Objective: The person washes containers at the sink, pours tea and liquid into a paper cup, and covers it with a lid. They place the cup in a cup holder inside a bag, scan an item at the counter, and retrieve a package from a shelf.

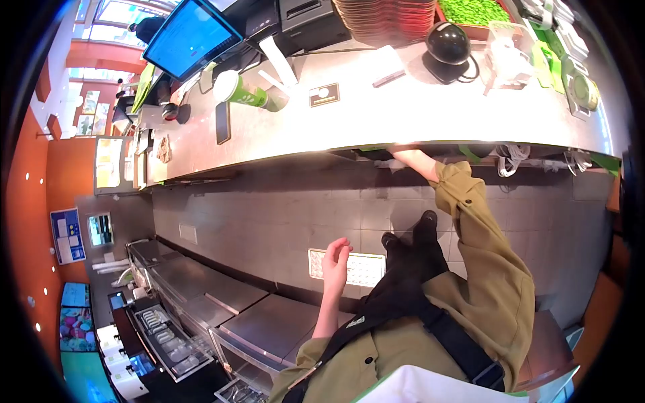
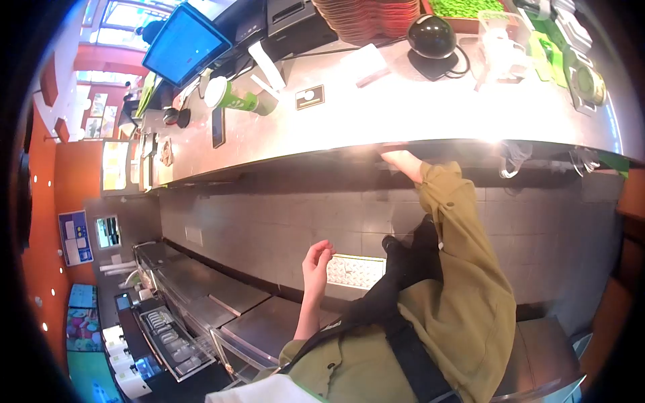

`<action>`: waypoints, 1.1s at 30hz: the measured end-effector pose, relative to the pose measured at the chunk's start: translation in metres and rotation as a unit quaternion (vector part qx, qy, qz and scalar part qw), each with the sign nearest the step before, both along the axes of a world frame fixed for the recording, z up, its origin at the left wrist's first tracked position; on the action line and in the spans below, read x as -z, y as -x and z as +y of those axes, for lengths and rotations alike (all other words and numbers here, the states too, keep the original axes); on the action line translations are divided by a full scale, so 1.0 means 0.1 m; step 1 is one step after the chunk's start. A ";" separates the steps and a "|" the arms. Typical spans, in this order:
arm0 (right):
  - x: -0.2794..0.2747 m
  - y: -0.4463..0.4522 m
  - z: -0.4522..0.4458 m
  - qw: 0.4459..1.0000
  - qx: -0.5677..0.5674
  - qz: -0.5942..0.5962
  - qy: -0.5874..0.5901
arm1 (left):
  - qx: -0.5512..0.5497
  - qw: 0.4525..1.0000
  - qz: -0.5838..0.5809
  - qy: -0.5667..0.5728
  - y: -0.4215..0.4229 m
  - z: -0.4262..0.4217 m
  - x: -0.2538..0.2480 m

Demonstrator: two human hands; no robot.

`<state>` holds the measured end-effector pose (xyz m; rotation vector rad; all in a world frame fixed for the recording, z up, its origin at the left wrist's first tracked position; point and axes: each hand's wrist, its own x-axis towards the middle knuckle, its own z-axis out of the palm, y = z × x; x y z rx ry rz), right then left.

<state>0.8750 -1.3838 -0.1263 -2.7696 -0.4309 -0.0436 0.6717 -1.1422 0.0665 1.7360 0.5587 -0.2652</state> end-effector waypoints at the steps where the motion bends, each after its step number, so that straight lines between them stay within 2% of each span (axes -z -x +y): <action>1: 0.01 0.00 -0.03 1.000 0.007 0.006 0.000 | 0.016 1.000 -0.016 0.010 0.01 -0.02 0.01; 11: -0.03 -0.35 0.20 0.996 0.029 0.083 -0.001 | 0.103 0.994 0.019 0.024 0.11 0.14 0.24; 13: -0.01 -0.31 0.21 0.996 0.034 0.081 -0.018 | 0.088 0.992 0.040 0.083 0.06 0.10 0.29; 15: 0.16 -0.14 0.25 0.995 0.047 0.032 -0.078 | 0.066 0.984 0.081 0.141 -0.01 0.02 0.34; 16: 0.15 -0.08 0.27 0.996 0.056 -0.023 -0.065 | 0.081 0.983 0.078 0.148 -0.06 0.00 0.37; 18: 0.07 0.02 0.29 0.995 0.070 -0.037 -0.067 | 0.105 0.978 0.078 0.162 -0.11 -0.03 0.46; 20: -0.07 0.16 0.35 0.974 0.054 -0.165 -0.147 | 0.094 0.973 0.075 0.199 -0.19 -0.06 0.49; 21: -0.25 0.26 0.36 0.968 -0.015 -0.192 -0.162 | 0.089 0.969 0.072 0.217 -0.27 -0.08 0.49; 24: -0.42 0.64 0.60 0.929 -0.058 -0.279 -0.237 | -0.009 0.971 0.094 0.218 -0.71 -0.28 0.71; 25: -0.44 0.76 0.68 0.929 -0.084 -0.254 -0.256 | -0.060 0.969 0.103 0.218 -0.91 -0.43 0.69; 26: -0.44 0.87 0.75 0.928 -0.107 -0.228 -0.275 | -0.013 0.928 0.072 0.366 -1.10 -0.41 0.90; 27: -0.47 0.94 0.80 0.919 -0.117 -0.228 -0.299 | -0.048 0.916 -0.018 0.398 -1.28 -0.44 1.27; 28: -0.57 1.01 0.76 0.926 -0.113 -0.219 -0.285 | -0.136 0.913 0.014 0.385 -1.43 -0.43 1.53; 29: -0.71 1.10 0.69 0.929 -0.075 -0.210 -0.295 | -0.204 0.893 0.057 0.397 -1.54 -0.43 1.61; 30: -0.79 1.16 0.64 0.930 -0.038 -0.202 -0.306 | -0.213 0.903 0.031 0.373 -1.55 -0.48 1.53; 32: -0.62 1.27 0.54 0.909 0.111 -0.187 -0.355 | -0.234 0.918 -0.024 0.319 -1.55 -0.53 1.34; 33: -0.49 1.28 0.47 0.877 0.192 -0.161 -0.410 | -0.230 0.934 -0.014 0.272 -1.49 -0.46 1.30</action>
